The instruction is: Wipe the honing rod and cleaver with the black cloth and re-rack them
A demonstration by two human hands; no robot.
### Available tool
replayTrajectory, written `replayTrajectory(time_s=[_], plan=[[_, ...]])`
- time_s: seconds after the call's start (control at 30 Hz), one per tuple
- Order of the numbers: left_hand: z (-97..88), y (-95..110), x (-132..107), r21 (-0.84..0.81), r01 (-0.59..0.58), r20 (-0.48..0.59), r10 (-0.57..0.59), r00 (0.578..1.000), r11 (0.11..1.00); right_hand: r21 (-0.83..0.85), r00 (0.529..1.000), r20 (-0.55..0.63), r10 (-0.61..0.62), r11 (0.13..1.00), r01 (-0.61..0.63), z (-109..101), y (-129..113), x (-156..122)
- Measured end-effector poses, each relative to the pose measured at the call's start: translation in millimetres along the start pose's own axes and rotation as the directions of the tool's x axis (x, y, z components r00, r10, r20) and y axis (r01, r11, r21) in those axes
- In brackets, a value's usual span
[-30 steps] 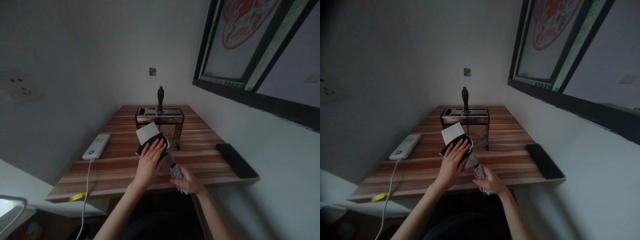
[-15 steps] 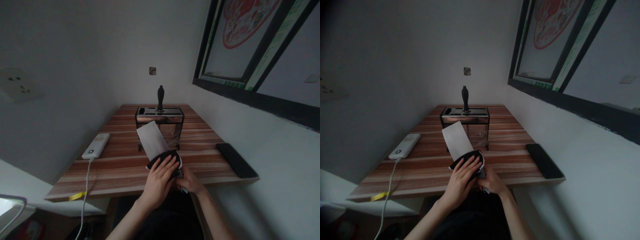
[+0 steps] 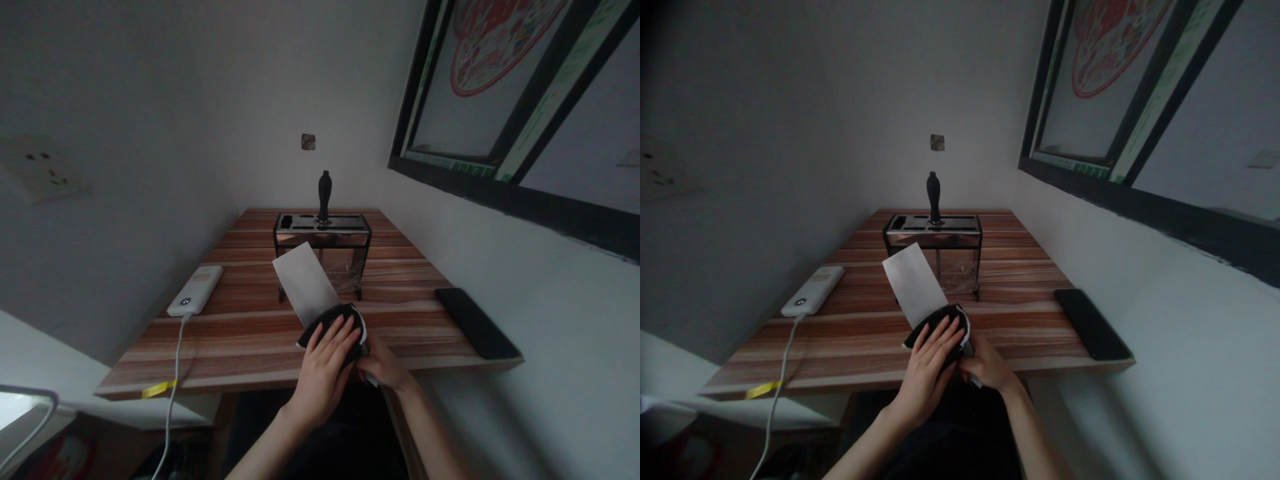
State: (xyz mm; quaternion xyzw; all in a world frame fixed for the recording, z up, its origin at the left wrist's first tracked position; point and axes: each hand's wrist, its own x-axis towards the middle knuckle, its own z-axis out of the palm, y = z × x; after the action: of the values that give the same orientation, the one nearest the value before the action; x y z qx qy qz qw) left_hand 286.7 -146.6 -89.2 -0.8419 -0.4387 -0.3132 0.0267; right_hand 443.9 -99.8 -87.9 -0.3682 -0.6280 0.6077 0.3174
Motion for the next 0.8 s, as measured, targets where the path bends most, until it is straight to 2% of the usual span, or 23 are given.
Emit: replayTrajectory(time_s=[0.23, 0.43, 0.6, 0.8], plan=[[-6.4, -2.7, 5.3, 0.006, -0.003, 0.013, 0.003, 1.0, 1.0, -0.016, 1.0, -0.006, 0.015, 1.0, -0.015, -0.1, 1.5, 0.2], [-15.8, -10.9, 11.7, 0.027, 0.023, 0.016, -0.023, 1.0, 0.999, 0.008, 0.998, 0.041, -0.049, 0.999, 0.049, -0.5, 5.1, 1.4], [-22.7, -27.6, 21.5, 0.043, 0.059, -0.024, -0.058, 0.998, 0.997, 0.028, 0.996, 0.067, -0.055, 0.998, 0.053, 0.2, 3.7, 0.9], [-34.3, -48.3, 33.5, 0.074, 0.094, -0.124, -0.085, 0.989, 0.993, 0.026, 0.994, 0.106, -0.021, 0.999, 0.019, -0.1, 1.4, 0.1]])
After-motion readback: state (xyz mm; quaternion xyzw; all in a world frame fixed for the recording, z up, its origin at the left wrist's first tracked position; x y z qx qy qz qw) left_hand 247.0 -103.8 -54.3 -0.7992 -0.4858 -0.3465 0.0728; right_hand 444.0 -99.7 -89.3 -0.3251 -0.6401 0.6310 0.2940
